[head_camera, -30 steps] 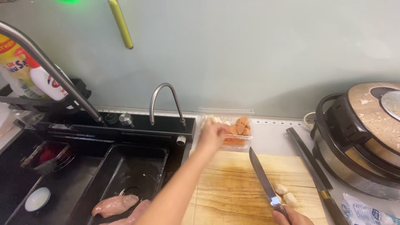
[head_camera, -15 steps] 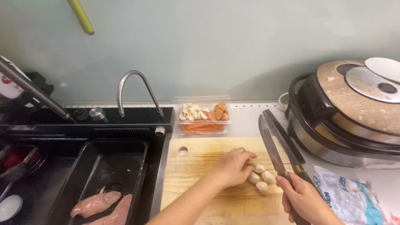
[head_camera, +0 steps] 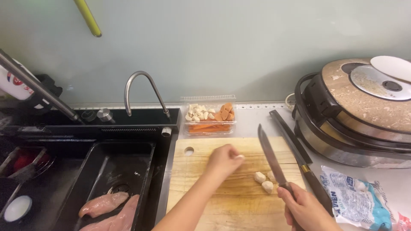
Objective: Slicing sausages and fish balls on a cutting board in a kitchen.
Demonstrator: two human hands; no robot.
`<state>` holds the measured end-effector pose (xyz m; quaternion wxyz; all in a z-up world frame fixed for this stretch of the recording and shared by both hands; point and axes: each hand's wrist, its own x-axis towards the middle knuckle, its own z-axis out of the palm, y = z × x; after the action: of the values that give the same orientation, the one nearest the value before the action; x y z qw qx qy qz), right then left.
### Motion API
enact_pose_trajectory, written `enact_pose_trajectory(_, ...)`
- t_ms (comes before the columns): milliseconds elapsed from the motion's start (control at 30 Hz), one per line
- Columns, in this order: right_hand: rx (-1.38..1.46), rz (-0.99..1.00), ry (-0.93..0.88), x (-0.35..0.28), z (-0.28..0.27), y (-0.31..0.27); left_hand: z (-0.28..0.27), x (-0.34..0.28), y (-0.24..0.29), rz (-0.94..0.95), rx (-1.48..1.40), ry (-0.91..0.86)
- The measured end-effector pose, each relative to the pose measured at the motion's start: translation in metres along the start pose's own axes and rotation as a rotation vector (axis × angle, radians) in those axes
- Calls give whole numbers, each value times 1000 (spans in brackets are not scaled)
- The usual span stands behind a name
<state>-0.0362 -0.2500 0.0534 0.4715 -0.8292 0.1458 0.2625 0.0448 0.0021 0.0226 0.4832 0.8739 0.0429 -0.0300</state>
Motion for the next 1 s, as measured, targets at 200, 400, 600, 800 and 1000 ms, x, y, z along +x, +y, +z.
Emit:
enact_pose_trajectory(200, -285, -136, -69, -3, 48, -5, -21, -23, -40, -148, 178, 126)
enact_pose_trajectory(400, -494, -145, -32, -17, 69, -30, -17, -22, -38, -123, -86, 153)
enact_pose_trajectory(600, -528, -69, -52, -35, 75, -42, 5, -11, -54, -100, -192, 155)
enact_pose_trajectory(800, -791, -337, 178, 9, 94, 11, -12, -25, -22, -161, -144, 142)
enact_pose_trajectory(1000, -783, -342, 123, 2, 96, -3, -13, -21, -26, -171, -169, 115)
